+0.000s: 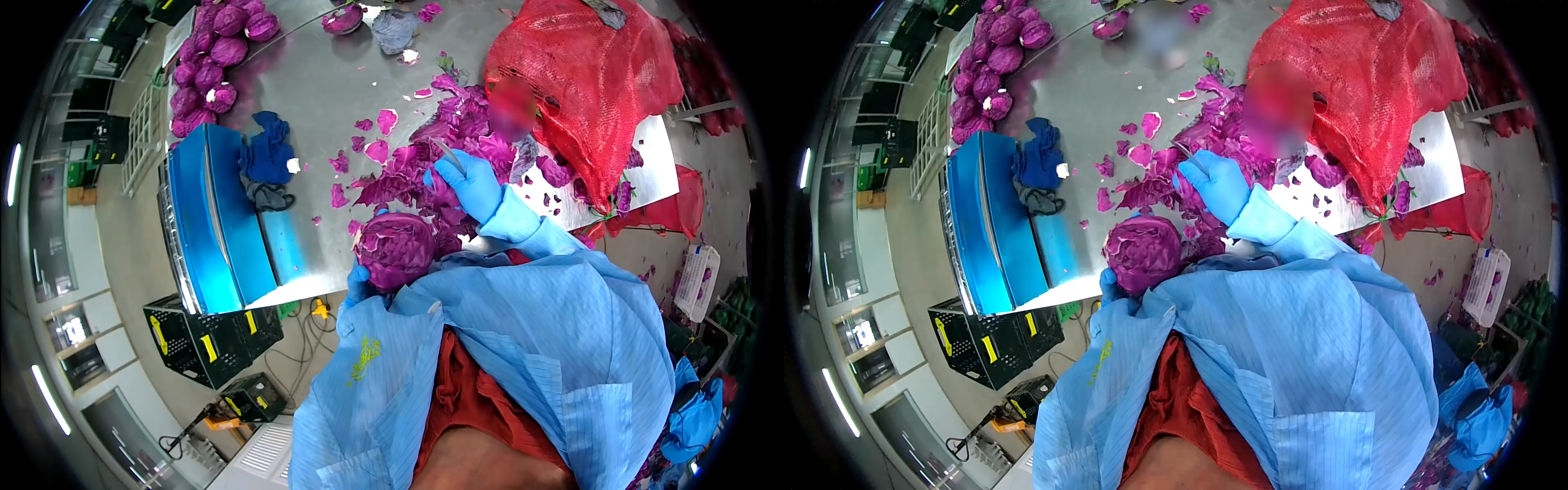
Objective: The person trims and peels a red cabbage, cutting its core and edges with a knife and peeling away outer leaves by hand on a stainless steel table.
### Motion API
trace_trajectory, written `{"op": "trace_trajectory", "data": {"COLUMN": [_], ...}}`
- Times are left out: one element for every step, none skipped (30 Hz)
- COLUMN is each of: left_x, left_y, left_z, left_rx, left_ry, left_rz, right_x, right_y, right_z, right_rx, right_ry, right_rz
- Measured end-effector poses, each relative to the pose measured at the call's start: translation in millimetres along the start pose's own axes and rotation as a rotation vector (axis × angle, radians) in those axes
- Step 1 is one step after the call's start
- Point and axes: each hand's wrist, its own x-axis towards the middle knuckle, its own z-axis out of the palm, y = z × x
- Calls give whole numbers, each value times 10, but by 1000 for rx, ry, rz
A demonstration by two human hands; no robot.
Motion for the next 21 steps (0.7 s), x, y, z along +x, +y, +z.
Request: {"op": "trace_trajectory", "data": {"left_x": [3,17,20,28,37,44,57,68,75,78,75,73,70,60,43,31,20,10,-2,-18,-34], "left_y": [-7,1,-3,-1,1,6,17,21,13,23,19,18,11,-1,-12,-25,-38,-51,-60,-68,-72], "left_z": [-1,7,10,6,4,-5,-10,-21,-31,-45,-55,-63,-61,-57,-39,-14,12,30,30,26,12], "left_rx": [6,14,21,30,46,62,77,89,103,123,136,154,160,154,144,120,96,72,74,76,79], "left_ry": [-4,-7,-13,-20,-25,-30,-36,-41,-49,-53,-52,-51,-50,-45,-37,-32,-28,-25,-26,-26,-25], "left_rz": [8,16,28,44,62,81,102,125,151,178,202,225,244,257,269,265,261,256,241,227,213], "right_x": [13,6,7,6,0,-22,-67,-112,-150,-193,-242,-295,-332,-363,-393,-421,-435,-443,-457,-468,-472], "right_y": [-8,-167,-291,-398,-454,-471,-502,-539,-566,-524,-551,-588,-611,-585,-577,-573,-561,-534,-497,-454,-455], "right_z": [-31,-37,-63,-80,-64,-18,20,51,72,118,146,169,187,197,209,220,227,229,227,227,233], "right_rx": [-103,-169,-194,-216,-237,-174,-145,-117,-89,-54,-59,-64,-70,-59,-52,-44,-37,-3,31,65,66], "right_ry": [12,33,-30,-95,-161,-195,-261,-327,-393,-415,-407,-399,-391,-360,-335,-309,-281,-274,-268,-265,-268], "right_rz": [-77,-160,-118,-76,-35,-35,-68,-103,-139,-223,-187,-149,-112,-152,-158,-164,-170,-193,-216,-241,-240]}}
